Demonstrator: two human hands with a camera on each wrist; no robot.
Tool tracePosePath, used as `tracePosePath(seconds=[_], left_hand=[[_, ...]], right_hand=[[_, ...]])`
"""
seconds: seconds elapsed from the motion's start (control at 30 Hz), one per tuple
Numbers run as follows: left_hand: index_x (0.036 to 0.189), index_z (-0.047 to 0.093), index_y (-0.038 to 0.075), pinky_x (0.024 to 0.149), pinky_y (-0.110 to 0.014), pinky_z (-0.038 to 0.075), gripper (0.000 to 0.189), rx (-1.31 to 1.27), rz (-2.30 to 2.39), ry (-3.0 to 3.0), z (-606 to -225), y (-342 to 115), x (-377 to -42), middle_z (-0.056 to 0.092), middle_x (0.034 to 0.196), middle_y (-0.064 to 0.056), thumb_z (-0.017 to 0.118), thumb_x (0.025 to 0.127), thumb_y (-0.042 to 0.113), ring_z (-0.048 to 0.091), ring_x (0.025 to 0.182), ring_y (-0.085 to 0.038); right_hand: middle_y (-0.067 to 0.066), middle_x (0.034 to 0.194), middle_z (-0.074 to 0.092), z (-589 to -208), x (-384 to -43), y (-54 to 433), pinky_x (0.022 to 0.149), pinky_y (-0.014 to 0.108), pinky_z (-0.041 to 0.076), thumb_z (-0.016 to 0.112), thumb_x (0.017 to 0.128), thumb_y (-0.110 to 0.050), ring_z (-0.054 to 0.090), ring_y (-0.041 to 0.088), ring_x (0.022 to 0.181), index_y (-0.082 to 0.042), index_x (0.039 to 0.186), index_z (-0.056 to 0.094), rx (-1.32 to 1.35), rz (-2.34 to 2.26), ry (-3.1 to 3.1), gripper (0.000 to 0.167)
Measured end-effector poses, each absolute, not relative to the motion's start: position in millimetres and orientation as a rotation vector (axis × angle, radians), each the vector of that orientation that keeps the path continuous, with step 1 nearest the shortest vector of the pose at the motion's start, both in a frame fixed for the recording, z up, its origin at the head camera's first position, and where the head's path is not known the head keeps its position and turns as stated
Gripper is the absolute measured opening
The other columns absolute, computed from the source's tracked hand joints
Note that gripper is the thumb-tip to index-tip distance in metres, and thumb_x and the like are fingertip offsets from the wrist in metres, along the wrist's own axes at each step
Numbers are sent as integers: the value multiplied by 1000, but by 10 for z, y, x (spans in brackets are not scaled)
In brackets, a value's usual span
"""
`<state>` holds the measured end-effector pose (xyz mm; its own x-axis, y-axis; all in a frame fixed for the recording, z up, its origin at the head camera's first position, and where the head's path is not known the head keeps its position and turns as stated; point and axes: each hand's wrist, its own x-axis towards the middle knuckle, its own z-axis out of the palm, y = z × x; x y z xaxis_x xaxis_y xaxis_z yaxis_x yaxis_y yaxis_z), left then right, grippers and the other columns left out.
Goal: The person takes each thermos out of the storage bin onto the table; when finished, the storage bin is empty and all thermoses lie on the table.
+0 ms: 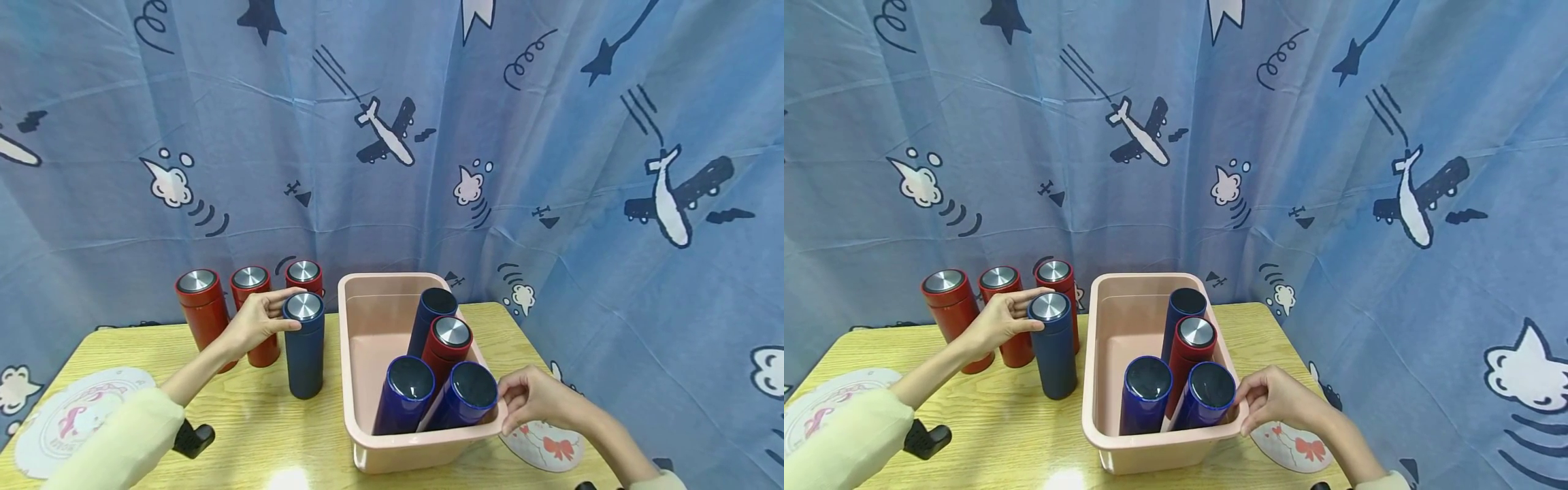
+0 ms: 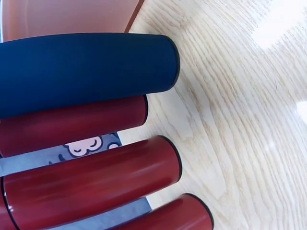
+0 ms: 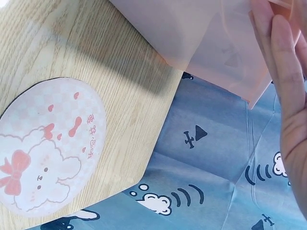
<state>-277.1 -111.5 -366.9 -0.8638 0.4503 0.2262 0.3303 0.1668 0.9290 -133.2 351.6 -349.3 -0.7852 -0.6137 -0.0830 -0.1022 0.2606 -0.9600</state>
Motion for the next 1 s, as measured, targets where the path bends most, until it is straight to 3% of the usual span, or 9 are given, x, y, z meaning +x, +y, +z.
tracePosePath(seconds=[0.27, 0.57, 1.0], left_hand=[[138, 48, -2, 81, -24, 54, 63, 787, 1799, 2280, -3691, -1115, -2804, 60, 123, -24, 75, 81, 4, 64, 100, -7], [140, 45, -3, 91, -36, 51, 69, 791, 1653, 2280, -3652, -1190, -2876, 57, 128, -24, 76, 82, 15, 50, 123, -37], [138, 48, -4, 86, -30, 53, 69, 868, 1749, 2199, -3676, -1196, -2899, 56, 128, -25, 79, 77, 6, 51, 122, -32]], right_hand=[[0, 80, 69, -3503, -1336, 3513, 63, 24, 57, 79, 76, -2, 69, 9, 75, 25, 89, 52, -663, -1549, 2085, 40], [4, 81, 70, -3501, -1329, 3529, 61, 24, 57, 77, 77, -1, 69, 9, 74, 24, 90, 54, -657, -1544, 2088, 37], [1, 80, 69, -3500, -1323, 3530, 62, 22, 56, 78, 76, -3, 69, 10, 75, 26, 90, 51, -633, -1562, 2079, 42]])
